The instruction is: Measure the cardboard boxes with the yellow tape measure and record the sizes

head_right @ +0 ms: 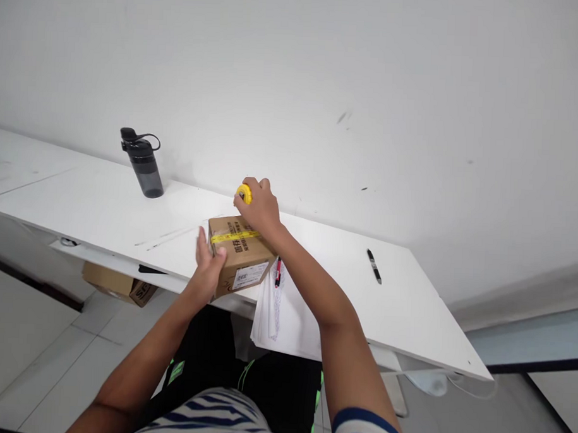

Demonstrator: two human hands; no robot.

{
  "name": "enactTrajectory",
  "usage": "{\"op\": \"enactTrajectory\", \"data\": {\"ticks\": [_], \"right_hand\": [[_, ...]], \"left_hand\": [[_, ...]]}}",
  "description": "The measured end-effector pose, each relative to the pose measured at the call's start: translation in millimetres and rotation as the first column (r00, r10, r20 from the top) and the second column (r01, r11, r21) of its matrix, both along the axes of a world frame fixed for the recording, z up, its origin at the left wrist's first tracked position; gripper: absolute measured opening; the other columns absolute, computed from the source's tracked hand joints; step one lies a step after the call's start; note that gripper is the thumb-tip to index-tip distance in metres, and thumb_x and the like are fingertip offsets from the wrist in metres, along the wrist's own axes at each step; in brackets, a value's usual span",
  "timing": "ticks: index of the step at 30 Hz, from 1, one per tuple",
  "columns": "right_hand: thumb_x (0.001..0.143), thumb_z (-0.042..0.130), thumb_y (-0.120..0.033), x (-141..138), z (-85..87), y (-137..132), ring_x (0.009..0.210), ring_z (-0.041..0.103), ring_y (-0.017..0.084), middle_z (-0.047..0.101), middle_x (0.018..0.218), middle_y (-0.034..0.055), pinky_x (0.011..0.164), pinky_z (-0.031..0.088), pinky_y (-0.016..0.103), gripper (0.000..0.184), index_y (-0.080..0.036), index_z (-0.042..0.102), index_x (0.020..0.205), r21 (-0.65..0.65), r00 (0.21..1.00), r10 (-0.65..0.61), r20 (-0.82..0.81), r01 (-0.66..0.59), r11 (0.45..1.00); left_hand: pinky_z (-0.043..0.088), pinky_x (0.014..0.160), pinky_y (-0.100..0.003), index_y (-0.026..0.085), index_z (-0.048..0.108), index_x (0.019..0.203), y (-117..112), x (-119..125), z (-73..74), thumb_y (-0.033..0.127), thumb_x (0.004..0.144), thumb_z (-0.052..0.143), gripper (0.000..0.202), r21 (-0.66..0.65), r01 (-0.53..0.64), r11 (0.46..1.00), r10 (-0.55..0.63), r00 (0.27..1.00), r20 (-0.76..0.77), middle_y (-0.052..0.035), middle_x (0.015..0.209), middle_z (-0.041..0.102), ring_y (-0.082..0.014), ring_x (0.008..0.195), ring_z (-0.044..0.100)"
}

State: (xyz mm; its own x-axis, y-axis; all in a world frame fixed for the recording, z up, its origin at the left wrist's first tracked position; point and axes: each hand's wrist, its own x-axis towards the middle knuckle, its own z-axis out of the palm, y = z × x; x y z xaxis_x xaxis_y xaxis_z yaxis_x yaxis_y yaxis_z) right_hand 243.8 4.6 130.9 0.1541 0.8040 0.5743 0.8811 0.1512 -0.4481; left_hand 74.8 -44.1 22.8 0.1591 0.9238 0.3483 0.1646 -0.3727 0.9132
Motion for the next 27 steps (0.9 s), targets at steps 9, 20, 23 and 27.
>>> {"op": "enactTrajectory", "data": {"ticks": [9, 20, 23, 27], "right_hand": [[0.091, 0.049, -0.041, -27.1, -1.3, -13.6, 0.078, 0.061, 0.023, 0.053, 0.119, 0.0130, 0.072, 0.051, 0.039, 0.042, -0.022, 0.058, 0.127, -0.178, 0.994, 0.058, 0.097, -0.040, 0.983], [0.095, 0.045, -0.036, -25.1, 5.2, -68.7, 0.079, 0.062, 0.022, 0.057, 0.125, 0.0140, 0.066, 0.046, 0.034, 0.039, -0.017, 0.057, 0.127, -0.247, 0.960, 0.156, 0.234, -0.097, 0.964], [0.095, 0.044, -0.036, -22.2, 3.3, -88.9, 0.077, 0.061, 0.021, 0.057, 0.123, 0.0140, 0.061, 0.045, 0.033, 0.040, -0.017, 0.055, 0.129, -0.248, 0.957, 0.147, 0.249, -0.084, 0.965], [0.095, 0.044, -0.035, -20.9, 0.5, -97.9, 0.076, 0.060, 0.020, 0.057, 0.121, 0.0142, 0.059, 0.045, 0.032, 0.040, -0.017, 0.055, 0.129, -0.219, 0.953, 0.138, 0.271, -0.079, 0.972]], "left_hand": [[0.050, 0.100, -0.042, 0.018, 0.061, 0.122, 66.4, -6.0, 20.5, 0.044, 0.080, 0.064, 0.049, -0.177, 0.136, 0.975, -0.075, 0.946, 0.314, -0.0123, 0.127, 0.065, -0.0275, 0.117, 0.062], [0.052, 0.075, -0.030, 0.019, 0.064, 0.118, 66.4, -1.3, 22.0, 0.029, 0.079, 0.056, 0.041, -0.074, 0.089, 0.993, -0.068, 0.965, 0.254, -0.0028, 0.094, 0.065, -0.0158, 0.079, 0.060], [0.051, 0.094, -0.035, 0.025, 0.062, 0.132, 76.4, -12.8, 33.9, 0.027, 0.084, 0.050, 0.050, 0.090, 0.228, 0.969, -0.226, 0.973, -0.038, -0.0044, 0.110, 0.062, -0.0182, 0.098, 0.062], [0.046, 0.107, -0.039, 0.027, 0.070, 0.125, 90.4, -22.1, 47.1, 0.025, 0.087, 0.042, 0.047, 0.082, 0.369, 0.926, -0.321, 0.881, -0.348, -0.0042, 0.118, 0.064, -0.0223, 0.116, 0.060]]}}
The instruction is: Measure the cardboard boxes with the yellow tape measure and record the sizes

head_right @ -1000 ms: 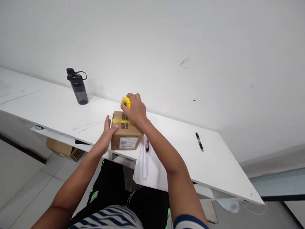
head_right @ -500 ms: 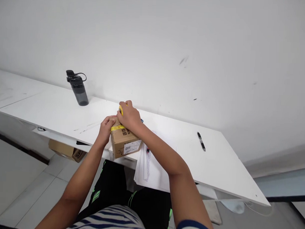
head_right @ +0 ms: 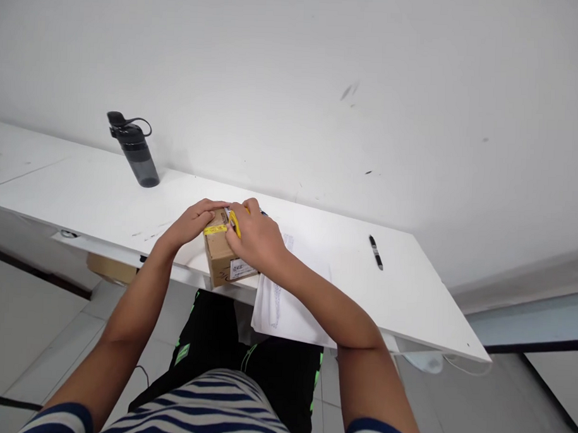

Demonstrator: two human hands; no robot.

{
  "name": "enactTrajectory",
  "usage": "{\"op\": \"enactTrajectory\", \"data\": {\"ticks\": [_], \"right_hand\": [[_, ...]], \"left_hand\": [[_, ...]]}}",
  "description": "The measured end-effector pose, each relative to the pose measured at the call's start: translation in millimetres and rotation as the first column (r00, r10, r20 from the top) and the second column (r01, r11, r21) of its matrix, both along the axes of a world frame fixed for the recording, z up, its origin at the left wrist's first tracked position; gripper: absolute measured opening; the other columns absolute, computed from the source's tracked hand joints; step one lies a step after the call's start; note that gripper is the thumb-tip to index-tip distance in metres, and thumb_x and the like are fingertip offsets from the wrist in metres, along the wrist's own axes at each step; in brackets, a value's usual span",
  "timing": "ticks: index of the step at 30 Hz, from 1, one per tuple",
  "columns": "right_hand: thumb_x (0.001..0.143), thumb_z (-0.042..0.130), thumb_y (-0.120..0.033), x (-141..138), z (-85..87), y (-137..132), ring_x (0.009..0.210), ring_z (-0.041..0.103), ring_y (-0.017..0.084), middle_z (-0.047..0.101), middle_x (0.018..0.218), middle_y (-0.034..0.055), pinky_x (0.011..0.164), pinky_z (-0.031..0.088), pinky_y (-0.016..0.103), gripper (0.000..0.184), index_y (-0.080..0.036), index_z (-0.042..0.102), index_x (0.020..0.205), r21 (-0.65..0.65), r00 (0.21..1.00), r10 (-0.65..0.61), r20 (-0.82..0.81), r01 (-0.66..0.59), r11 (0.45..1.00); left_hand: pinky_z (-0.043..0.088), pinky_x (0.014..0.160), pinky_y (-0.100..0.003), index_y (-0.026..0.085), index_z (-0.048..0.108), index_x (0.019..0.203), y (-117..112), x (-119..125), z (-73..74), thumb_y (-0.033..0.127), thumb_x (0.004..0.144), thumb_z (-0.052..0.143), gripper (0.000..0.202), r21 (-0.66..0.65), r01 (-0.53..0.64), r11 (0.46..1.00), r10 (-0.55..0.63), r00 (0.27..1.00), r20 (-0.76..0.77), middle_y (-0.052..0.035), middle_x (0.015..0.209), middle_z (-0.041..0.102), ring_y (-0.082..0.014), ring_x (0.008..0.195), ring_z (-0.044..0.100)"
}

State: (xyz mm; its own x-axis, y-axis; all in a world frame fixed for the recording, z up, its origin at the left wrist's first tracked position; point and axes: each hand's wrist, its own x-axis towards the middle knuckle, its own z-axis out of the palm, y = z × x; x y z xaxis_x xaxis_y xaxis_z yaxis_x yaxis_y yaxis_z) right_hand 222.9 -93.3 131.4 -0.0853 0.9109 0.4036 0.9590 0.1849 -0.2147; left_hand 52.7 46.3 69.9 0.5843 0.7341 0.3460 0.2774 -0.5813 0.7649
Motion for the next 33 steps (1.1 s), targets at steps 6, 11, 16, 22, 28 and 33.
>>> {"op": "enactTrajectory", "data": {"ticks": [6, 11, 16, 22, 28, 33], "right_hand": [[0.094, 0.047, -0.032, 5.1, -2.1, -32.4, 0.063, 0.054, 0.014, 0.060, 0.115, 0.0136, 0.049, 0.043, 0.028, 0.036, -0.015, 0.058, 0.123, 0.091, 0.998, 0.032, 0.054, -0.037, 0.995], [0.096, 0.045, -0.029, 6.9, -10.0, -61.5, 0.074, 0.062, 0.016, 0.063, 0.115, 0.0153, 0.045, 0.044, 0.025, 0.033, -0.012, 0.060, 0.119, 0.200, 0.994, 0.050, 0.099, -0.069, 0.977], [0.095, 0.046, -0.029, 3.7, -16.5, -63.5, 0.076, 0.064, 0.016, 0.064, 0.114, 0.0154, 0.044, 0.046, 0.024, 0.035, -0.011, 0.060, 0.123, 0.271, 0.990, 0.010, 0.138, -0.048, 0.961], [0.095, 0.047, -0.030, 3.5, -16.6, -65.1, 0.073, 0.063, 0.015, 0.064, 0.112, 0.0145, 0.043, 0.046, 0.024, 0.035, -0.011, 0.061, 0.121, 0.267, 0.990, 0.004, 0.140, -0.042, 0.963], [0.095, 0.044, -0.032, 4.4, -14.2, -69.7, 0.070, 0.061, 0.016, 0.063, 0.109, 0.0138, 0.044, 0.046, 0.025, 0.035, -0.015, 0.061, 0.120, 0.170, 0.995, -0.018, 0.098, 0.001, 0.986], [0.095, 0.044, -0.035, 2.8, -15.2, -69.8, 0.070, 0.060, 0.017, 0.061, 0.113, 0.0147, 0.046, 0.049, 0.029, 0.037, -0.016, 0.059, 0.123, 0.126, 0.997, -0.034, 0.074, 0.024, 0.992]], "left_hand": [[0.047, 0.109, -0.041, 0.027, 0.070, 0.122, 2.7, 2.1, 6.0, 0.025, 0.088, 0.039, 0.046, 0.010, -0.016, 1.000, 0.016, 0.999, -0.037, -0.0012, 0.132, 0.065, -0.0237, 0.122, 0.059], [0.047, 0.109, -0.040, 0.025, 0.070, 0.122, -0.7, 3.3, 6.6, 0.025, 0.088, 0.039, 0.046, -0.015, -0.028, 1.000, 0.027, 0.999, -0.018, -0.0020, 0.133, 0.066, -0.0233, 0.122, 0.060], [0.048, 0.108, -0.040, 0.025, 0.069, 0.124, -1.6, 3.4, 3.6, 0.028, 0.089, 0.039, 0.046, -0.024, -0.055, 0.998, 0.055, 0.998, -0.007, -0.0031, 0.133, 0.065, -0.0235, 0.122, 0.059], [0.046, 0.109, -0.041, 0.025, 0.069, 0.124, -5.8, 4.9, 7.1, 0.027, 0.088, 0.039, 0.047, -0.031, -0.054, 0.998, 0.054, 0.999, -0.006, -0.0029, 0.132, 0.066, -0.0232, 0.120, 0.059], [0.045, 0.110, -0.040, 0.026, 0.070, 0.123, -3.8, 5.6, 3.7, 0.026, 0.088, 0.039, 0.047, -0.032, -0.050, 0.998, 0.051, 0.999, 0.018, -0.0017, 0.132, 0.065, -0.0232, 0.121, 0.058], [0.046, 0.108, -0.041, 0.025, 0.070, 0.124, -0.8, 6.0, 0.2, 0.027, 0.088, 0.040, 0.047, -0.018, -0.043, 0.999, 0.044, 0.999, 0.026, -0.0027, 0.130, 0.066, -0.0243, 0.121, 0.058]]}}
